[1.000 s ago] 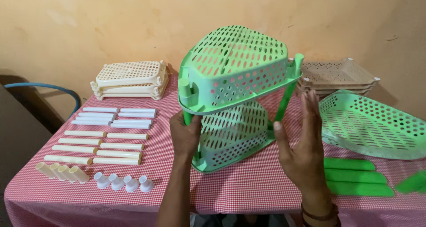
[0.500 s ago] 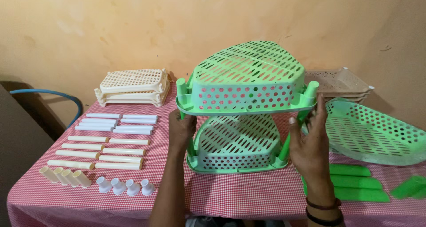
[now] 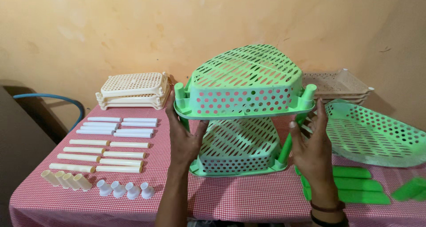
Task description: The person assembles a green plastic corner basket by inserting green cylindrical rods into the basket's corner holes. They then remove the rods and separate the basket layers, placing them on the table.
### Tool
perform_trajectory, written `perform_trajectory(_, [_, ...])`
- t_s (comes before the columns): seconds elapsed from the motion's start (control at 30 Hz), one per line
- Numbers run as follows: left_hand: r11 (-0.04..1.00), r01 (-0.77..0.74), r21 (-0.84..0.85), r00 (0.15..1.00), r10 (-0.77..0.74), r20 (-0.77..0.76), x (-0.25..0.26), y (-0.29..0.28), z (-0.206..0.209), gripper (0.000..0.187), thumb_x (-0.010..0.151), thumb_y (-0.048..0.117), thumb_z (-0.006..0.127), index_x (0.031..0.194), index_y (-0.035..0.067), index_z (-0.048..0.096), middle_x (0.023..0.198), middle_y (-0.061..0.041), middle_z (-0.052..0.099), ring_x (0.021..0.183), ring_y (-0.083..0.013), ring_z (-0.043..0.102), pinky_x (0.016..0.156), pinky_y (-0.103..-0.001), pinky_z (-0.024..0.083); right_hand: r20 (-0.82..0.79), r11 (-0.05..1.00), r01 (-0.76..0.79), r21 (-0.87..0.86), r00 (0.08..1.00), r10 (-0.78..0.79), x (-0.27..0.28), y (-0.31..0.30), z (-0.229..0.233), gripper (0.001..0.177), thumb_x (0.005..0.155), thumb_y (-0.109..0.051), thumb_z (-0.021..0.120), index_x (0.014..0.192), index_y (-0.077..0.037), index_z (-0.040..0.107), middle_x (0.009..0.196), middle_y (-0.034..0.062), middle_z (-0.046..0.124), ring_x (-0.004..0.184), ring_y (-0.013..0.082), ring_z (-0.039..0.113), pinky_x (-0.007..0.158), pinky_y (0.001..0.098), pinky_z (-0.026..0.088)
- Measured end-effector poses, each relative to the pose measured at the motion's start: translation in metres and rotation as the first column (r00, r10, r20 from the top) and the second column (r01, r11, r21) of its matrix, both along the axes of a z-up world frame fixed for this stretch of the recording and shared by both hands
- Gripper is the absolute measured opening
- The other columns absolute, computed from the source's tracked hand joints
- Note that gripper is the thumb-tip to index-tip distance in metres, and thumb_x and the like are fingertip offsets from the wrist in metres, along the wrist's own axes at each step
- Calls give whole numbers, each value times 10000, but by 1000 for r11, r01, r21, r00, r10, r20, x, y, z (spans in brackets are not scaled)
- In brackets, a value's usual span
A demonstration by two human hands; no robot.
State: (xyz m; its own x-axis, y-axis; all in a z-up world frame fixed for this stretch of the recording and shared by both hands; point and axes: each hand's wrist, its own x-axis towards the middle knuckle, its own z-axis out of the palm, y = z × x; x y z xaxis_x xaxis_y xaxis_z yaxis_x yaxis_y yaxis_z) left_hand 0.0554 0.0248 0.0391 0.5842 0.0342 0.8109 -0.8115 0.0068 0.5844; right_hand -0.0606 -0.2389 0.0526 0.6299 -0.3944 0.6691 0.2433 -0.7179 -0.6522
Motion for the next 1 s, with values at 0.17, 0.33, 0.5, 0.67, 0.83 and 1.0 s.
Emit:
perform_trajectory(0.17, [993, 117, 10, 987, -115, -114, -1, 6, 11, 1035, 857, 232, 839, 1634, 43, 181, 1567, -210, 483, 1472, -322, 495, 1240, -451, 379, 76, 991, -135, 15, 988, 134, 6, -9, 8, 836, 1032, -403, 587, 1648, -22, 169, 1465, 233, 569, 1306, 301, 607, 1064, 423, 499])
perform_trajectory(0.33, [970, 243, 14, 965, -240, -110, 2, 17, 9, 1123, 800, 360, 861, 1636, 56, 174, 1579, -207, 442, 1500, -332, 429, 1240, -489, 337, 61, 985, -157, 71, 986, 152, 10, -13, 15, 852, 1007, -438, 594, 1644, -28, 203, 1459, 220, 564, 1302, 281, 600, 1063, 411, 498])
perform_trajectory(0.5, [972, 228, -62, 957, -235, -169, 11, 12, -1, 985, 835, 427, 824, 1579, 44, 304, 1515, -214, 511, 1455, -333, 493, 1210, -489, 398, 29, 979, -163, 123, 987, 160, 12, -10, 19, 845, 999, -453, 593, 1637, -30, 235, 1455, 195, 574, 1322, 241, 580, 1050, 381, 504])
perform_trajectory(0.67, [969, 211, -130, 950, -234, -205, 27, 5, -6, 940, 820, 423, 831, 1524, 29, 349, 1433, -227, 562, 1377, -335, 562, 1155, -477, 470, 63, 954, -243, 177, 970, 235, 23, -10, 22, 852, 1005, -453, 604, 1629, -8, 232, 1422, 177, 594, 1259, 212, 598, 1044, 344, 487])
perform_trajectory(0.83, [954, 258, -150, 942, -283, -179, 55, 1, 1, 905, 886, 376, 784, 1572, 35, 303, 1493, -212, 500, 1413, -320, 506, 1173, -473, 425, 34, 946, -263, 188, 965, 261, 41, -12, 27, 822, 1002, -414, 605, 1620, -11, 242, 1398, 173, 600, 1261, 211, 611, 1048, 339, 497])
perform_trajectory(1.0, [996, 34, -87, 976, -52, -209, 62, -1, 10, 846, 946, 367, 718, 1606, 51, 295, 1600, -196, 421, 1514, -330, 403, 1222, -486, 356, 30, 957, -246, 152, 969, 244, 57, -5, 28, 806, 1012, -370, 609, 1604, -9, 199, 1453, 189, 556, 1322, 228, 583, 1065, 355, 494])
